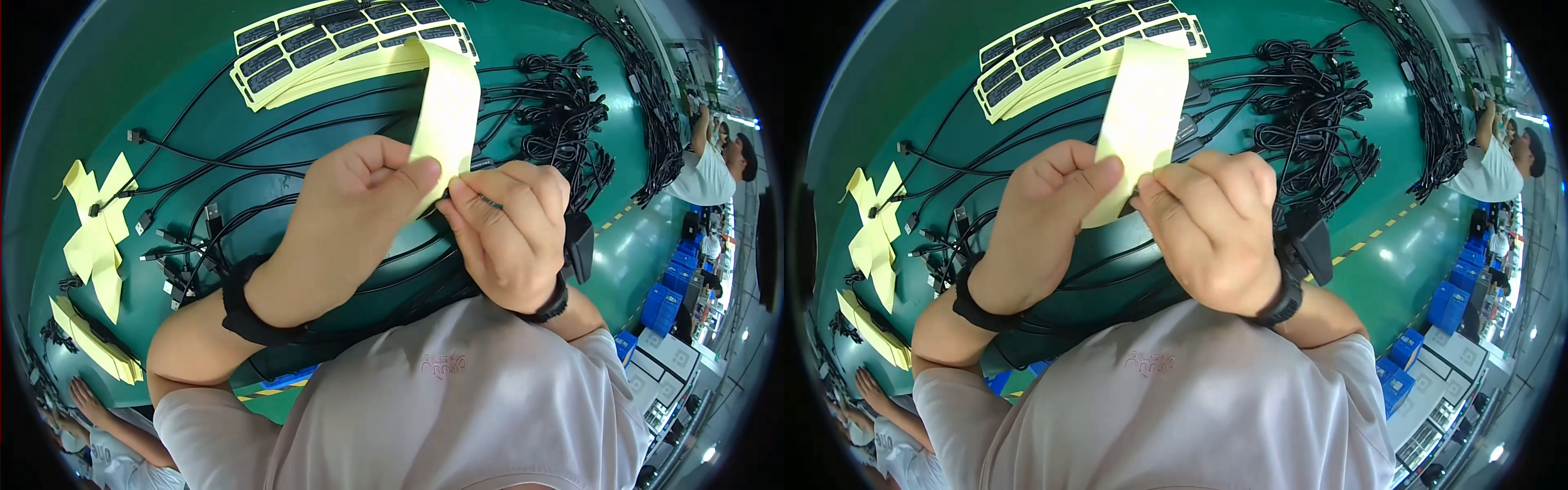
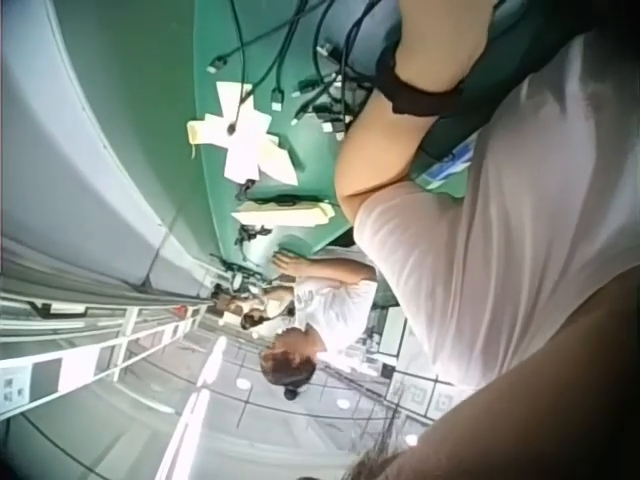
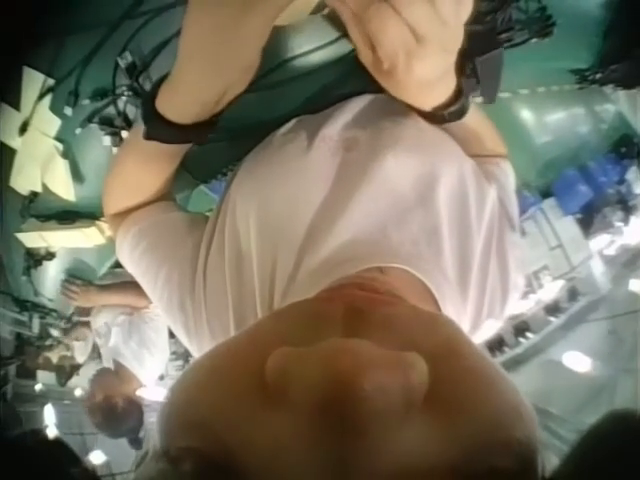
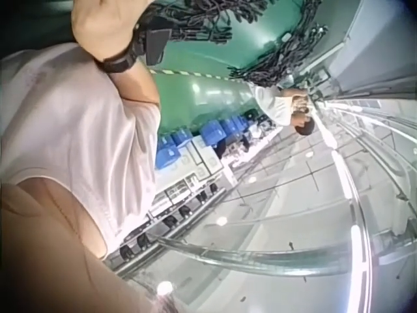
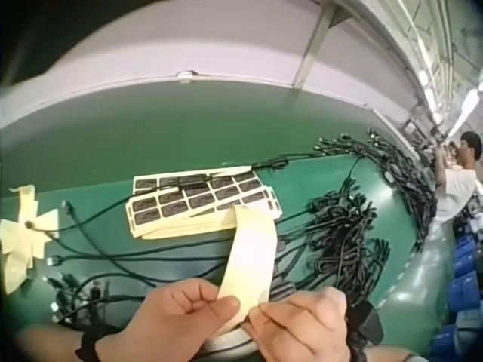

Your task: Manually applying small adhesive labels to plastic housings on electronic cables.

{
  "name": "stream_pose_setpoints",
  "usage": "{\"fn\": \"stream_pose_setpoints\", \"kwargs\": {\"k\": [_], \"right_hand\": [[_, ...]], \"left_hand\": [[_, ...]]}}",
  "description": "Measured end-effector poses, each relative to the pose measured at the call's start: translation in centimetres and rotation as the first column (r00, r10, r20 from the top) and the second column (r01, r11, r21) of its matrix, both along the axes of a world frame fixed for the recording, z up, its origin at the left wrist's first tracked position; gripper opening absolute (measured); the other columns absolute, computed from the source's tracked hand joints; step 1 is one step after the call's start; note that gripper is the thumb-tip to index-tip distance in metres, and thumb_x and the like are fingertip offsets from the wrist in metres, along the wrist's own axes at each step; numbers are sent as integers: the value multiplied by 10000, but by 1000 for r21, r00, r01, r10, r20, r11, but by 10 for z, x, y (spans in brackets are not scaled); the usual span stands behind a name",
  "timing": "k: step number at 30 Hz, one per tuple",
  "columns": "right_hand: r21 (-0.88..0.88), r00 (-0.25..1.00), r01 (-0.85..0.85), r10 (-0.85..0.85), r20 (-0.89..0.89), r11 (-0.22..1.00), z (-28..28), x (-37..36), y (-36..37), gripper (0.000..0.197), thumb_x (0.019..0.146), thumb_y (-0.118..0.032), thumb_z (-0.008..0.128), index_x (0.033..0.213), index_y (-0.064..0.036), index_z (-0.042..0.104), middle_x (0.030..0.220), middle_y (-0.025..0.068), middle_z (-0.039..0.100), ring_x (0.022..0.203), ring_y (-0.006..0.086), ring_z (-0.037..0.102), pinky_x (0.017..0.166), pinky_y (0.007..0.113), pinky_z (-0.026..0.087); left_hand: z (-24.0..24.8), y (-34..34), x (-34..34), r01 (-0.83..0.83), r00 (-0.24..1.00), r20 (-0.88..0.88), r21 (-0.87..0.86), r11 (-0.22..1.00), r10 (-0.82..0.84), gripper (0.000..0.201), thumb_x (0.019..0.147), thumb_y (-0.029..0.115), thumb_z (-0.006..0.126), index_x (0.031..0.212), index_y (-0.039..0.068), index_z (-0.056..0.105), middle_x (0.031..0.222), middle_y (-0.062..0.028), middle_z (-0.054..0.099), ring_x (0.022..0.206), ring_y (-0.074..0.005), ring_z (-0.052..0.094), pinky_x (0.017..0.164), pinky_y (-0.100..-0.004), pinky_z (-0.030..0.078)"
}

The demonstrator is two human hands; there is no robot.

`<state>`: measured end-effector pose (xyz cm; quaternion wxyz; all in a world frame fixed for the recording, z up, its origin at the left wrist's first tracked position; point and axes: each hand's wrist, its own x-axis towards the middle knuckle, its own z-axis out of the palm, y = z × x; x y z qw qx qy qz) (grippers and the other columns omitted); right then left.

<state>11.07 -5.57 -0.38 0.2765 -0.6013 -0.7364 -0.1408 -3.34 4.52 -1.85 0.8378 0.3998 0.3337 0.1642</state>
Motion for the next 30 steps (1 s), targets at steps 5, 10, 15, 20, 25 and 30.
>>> {"fn": "stream_pose_setpoints", "kwargs": {"k": [5, 10, 15, 20, 25, 30], "right_hand": [[32, 999, -30, 30, 23, 999, -1, 6, 9, 321, 585, -31, 787, 883, -14, 668, 882, 73, 642, 785, 238, 590, 695, 342, 413], [69, 999, -40, 41, -3, 997, 0, 8, 17, 338, 596, -20, 783, 910, -16, 660, 886, 78, 644, 787, 250, 592, 693, 348, 433], [-22, 992, -64, 61, -114, 998, 7, 8, 24, 359, 596, 8, 774, 936, 7, 659, 868, 93, 636, 775, 268, 591, 685, 352, 475], [42, 992, -117, 119, -51, 992, -1, 11, 20, 328, 601, 8, 774, 911, 23, 667, 855, 105, 632, 762, 270, 590, 654, 340, 491], [30, 987, -84, 87, -136, 996, -1, 3, 23, 274, 600, 41, 766, 848, 9, 654, 832, 96, 625, 757, 263, 586, 641, 334, 483], [77, 984, -91, 102, -145, 993, -2, 7, 21, 272, 590, 50, 765, 821, -9, 634, 860, 92, 620, 766, 264, 579, 660, 338, 477]], "left_hand": [[7, 5, 1, -81, 997, -14, -26, 996, 81, 177, 912, 163, 618, 908, -13, 596, 695, 44, 562, 581, 10, 425, 488, -162, 322], [16, 5, 3, -145, 989, -29, -28, 989, 144, 180, 912, 161, 620, 912, -17, 595, 693, 49, 567, 578, 15, 423, 480, -159, 311], [13, 3, 1, -145, 989, 10, 174, 974, 145, 173, 912, 145, 621, 909, -25, 588, 681, 37, 583, 555, 15, 414, 464, -170, 311], [14, 2, 1, -107, 994, -1, 287, 952, 112, 164, 917, 136, 612, 899, -23, 575, 664, 28, 594, 554, 15, 423, 466, -168, 318], [13, 2, 0, -74, 993, -57, 369, 926, 102, 164, 917, 133, 612, 887, -22, 565, 662, 12, 606, 556, 8, 435, 466, -172, 329], [12, 6, -1, -64, 995, -45, 408, 911, 90, 164, 916, 127, 611, 898, -26, 556, 680, -11, 622, 576, -7, 472, 495, -178, 371]]}}
